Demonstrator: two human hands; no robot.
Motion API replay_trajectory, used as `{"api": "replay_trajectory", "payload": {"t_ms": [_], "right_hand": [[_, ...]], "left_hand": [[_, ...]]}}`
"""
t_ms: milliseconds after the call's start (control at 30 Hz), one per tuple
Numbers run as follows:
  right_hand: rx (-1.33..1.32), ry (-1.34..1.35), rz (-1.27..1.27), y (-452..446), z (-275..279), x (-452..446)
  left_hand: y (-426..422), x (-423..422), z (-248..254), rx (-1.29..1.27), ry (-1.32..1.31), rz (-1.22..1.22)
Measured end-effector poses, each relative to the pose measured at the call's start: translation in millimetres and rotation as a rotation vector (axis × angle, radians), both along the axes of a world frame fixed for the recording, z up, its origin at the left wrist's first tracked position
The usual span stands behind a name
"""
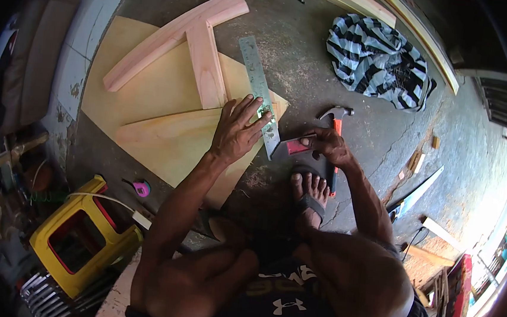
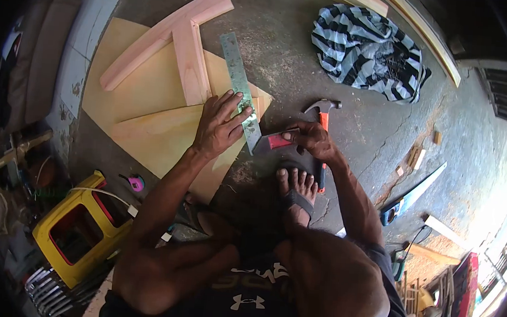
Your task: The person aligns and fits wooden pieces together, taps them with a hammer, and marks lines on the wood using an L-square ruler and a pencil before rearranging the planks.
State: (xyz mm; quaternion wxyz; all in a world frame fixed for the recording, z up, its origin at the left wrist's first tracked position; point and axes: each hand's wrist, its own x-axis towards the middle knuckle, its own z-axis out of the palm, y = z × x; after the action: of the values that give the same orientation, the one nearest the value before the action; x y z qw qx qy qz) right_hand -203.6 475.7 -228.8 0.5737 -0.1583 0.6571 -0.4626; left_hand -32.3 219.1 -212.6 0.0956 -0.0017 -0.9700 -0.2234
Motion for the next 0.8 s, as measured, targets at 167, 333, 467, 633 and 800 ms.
{"api": "replay_trajectory", "payload": {"t_ms": [167,333,467,633,800], "right_hand": [[0.03,0.035,0.033,0,-3,2],[0.05,-0.003,-0.002,1,-5,3],[0.044,-0.034,-0.024,3,-6,4],[0.044,-0.042,-0.033,2,-3,5],[0.062,0.01,0.028,-1,4,0]], "left_hand": [[1,2,0,-0.016,-0.002,0.019],[0,3,0,-0.021,-0.059,0.022],[-1,4,1,-0.018,-0.077,0.008],[0,3,2,-0.041,-0.062,0.006],[0,4,-1,-0.028,-0.041,0.009]]}}
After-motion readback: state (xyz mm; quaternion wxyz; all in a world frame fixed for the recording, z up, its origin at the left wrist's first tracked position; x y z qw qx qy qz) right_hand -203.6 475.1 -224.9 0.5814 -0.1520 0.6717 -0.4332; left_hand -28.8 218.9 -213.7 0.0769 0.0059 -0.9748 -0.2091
